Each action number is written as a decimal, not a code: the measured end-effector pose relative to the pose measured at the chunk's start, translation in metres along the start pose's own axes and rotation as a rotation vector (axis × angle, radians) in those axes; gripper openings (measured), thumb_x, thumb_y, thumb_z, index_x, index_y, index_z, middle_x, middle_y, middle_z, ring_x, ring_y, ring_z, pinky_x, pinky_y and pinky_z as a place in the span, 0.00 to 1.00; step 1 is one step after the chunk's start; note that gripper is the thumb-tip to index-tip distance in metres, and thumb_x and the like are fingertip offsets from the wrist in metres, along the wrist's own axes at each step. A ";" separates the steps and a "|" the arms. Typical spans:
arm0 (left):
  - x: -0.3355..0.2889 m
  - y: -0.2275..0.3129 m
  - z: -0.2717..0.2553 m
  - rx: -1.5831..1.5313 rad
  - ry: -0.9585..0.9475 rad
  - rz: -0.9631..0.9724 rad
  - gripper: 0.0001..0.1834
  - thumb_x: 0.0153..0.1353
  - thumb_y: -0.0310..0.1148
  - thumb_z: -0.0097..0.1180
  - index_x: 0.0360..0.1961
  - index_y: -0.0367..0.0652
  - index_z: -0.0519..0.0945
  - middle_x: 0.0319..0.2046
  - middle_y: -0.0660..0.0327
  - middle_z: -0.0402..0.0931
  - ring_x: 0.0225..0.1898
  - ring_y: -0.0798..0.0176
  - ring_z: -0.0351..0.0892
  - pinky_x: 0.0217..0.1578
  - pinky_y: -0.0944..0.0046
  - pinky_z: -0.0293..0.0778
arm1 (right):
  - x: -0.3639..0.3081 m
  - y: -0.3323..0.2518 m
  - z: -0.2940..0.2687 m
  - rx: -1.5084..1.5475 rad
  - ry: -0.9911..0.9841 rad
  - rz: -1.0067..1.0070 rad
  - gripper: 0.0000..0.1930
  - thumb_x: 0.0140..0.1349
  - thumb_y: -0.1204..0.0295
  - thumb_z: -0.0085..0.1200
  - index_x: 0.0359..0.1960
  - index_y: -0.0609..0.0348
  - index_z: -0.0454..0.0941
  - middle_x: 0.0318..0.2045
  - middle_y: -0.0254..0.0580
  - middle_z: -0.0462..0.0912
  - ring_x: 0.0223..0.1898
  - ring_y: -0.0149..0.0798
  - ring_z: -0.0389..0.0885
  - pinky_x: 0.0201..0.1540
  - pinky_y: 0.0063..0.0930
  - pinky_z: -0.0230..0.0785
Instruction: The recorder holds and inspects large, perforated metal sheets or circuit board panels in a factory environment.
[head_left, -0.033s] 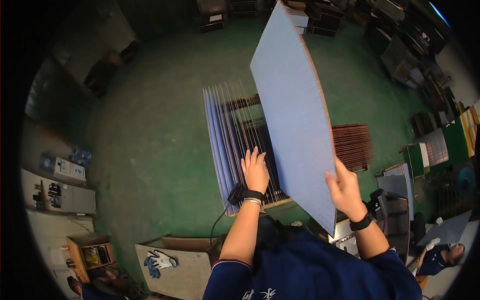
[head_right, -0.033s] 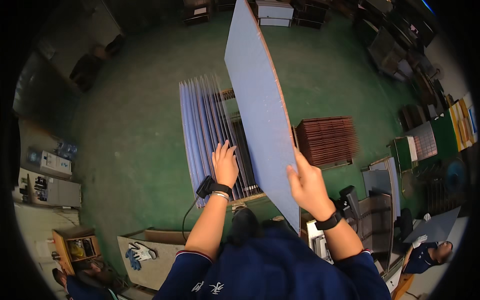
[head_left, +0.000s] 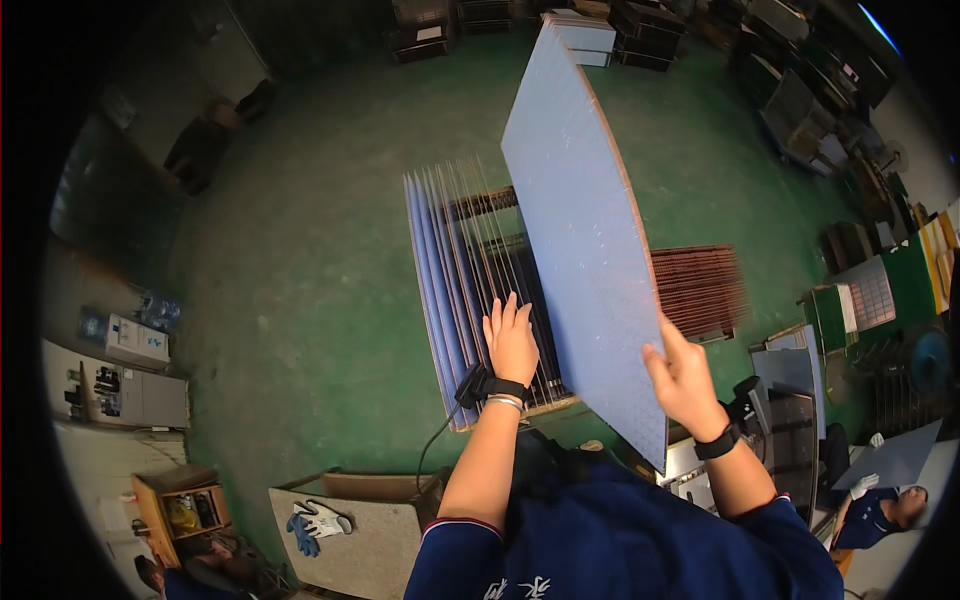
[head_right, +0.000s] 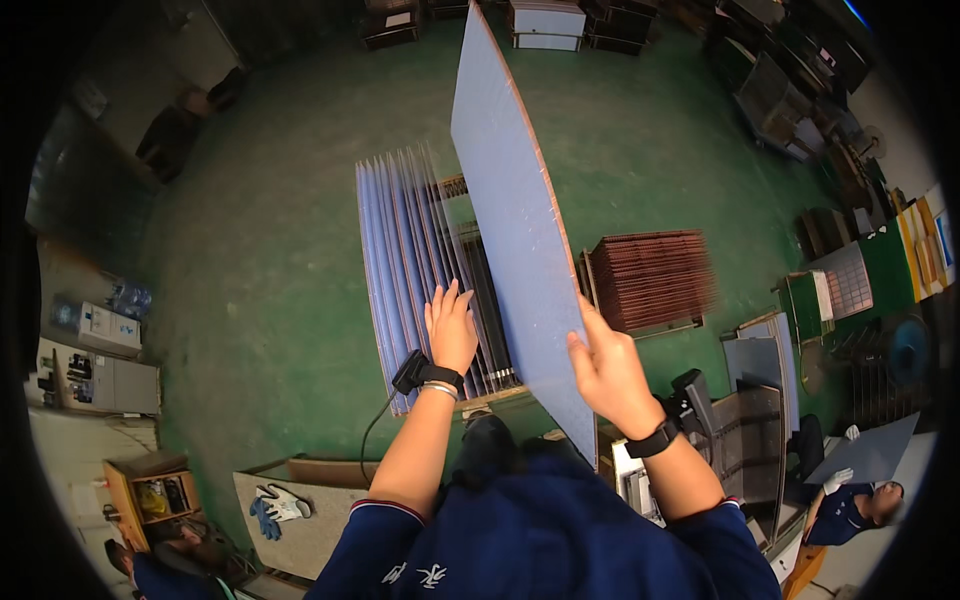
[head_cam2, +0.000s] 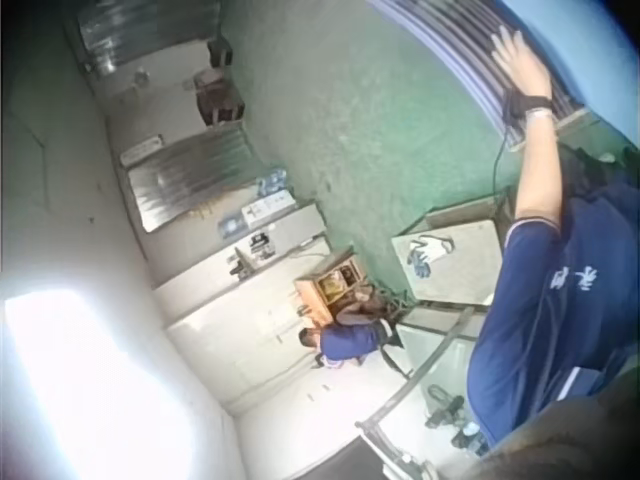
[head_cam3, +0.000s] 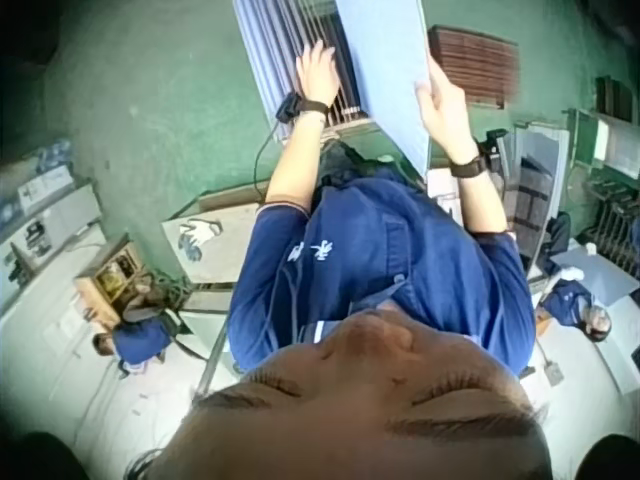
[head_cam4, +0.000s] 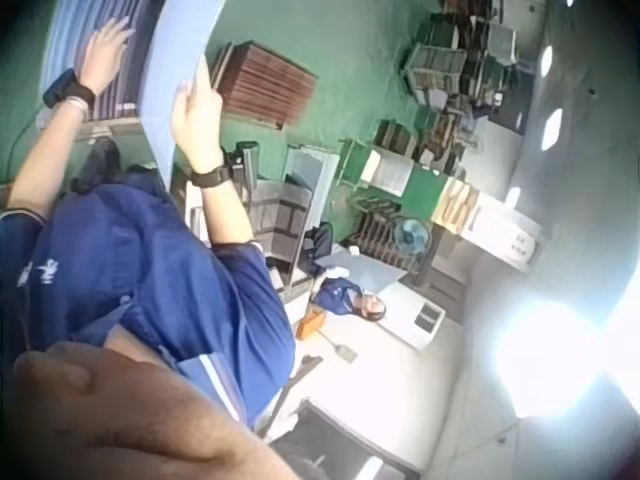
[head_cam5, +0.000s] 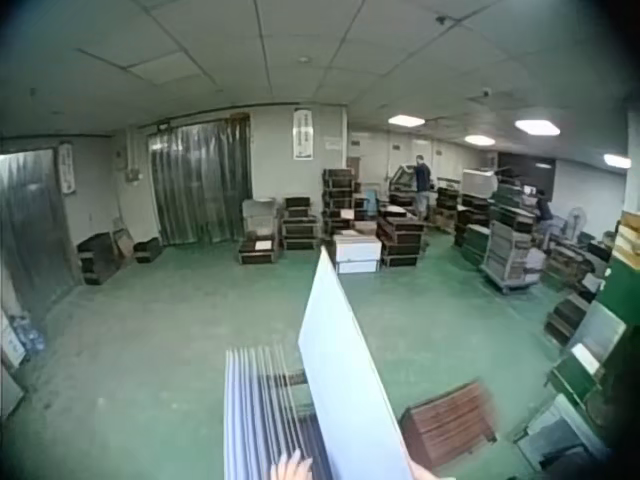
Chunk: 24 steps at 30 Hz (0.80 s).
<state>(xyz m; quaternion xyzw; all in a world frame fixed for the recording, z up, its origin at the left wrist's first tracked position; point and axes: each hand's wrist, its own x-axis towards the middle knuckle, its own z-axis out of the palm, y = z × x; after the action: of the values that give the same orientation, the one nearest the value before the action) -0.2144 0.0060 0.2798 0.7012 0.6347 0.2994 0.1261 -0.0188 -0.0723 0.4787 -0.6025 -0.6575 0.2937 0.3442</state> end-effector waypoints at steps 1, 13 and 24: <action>-0.001 -0.002 0.004 0.020 -0.016 0.009 0.17 0.58 0.25 0.51 0.50 0.43 0.76 0.61 0.56 0.63 0.66 0.48 0.55 0.65 0.45 0.46 | 0.003 0.001 0.006 0.015 -0.017 -0.007 0.26 0.59 0.81 0.46 0.62 0.64 0.61 0.17 0.51 0.71 0.13 0.36 0.66 0.20 0.28 0.60; -0.010 -0.005 -0.003 0.059 -0.037 0.046 0.19 0.58 0.26 0.50 0.52 0.45 0.74 0.63 0.56 0.61 0.66 0.48 0.56 0.64 0.44 0.49 | 0.076 0.019 0.023 -0.083 0.038 -0.188 0.38 0.55 0.83 0.45 0.69 0.50 0.48 0.45 0.66 0.76 0.32 0.59 0.80 0.37 0.38 0.72; -0.008 -0.001 0.001 0.003 0.003 -0.004 0.12 0.57 0.30 0.53 0.42 0.38 0.74 0.62 0.53 0.62 0.66 0.46 0.54 0.65 0.44 0.47 | 0.125 0.054 0.079 -0.227 -0.163 0.015 0.39 0.52 0.79 0.45 0.69 0.48 0.47 0.20 0.63 0.76 0.24 0.62 0.77 0.31 0.51 0.71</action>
<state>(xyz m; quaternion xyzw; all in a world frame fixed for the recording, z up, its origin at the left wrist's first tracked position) -0.2154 -0.0017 0.2764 0.6997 0.6368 0.2990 0.1247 -0.0558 0.0594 0.4011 -0.6165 -0.7078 0.2681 0.2171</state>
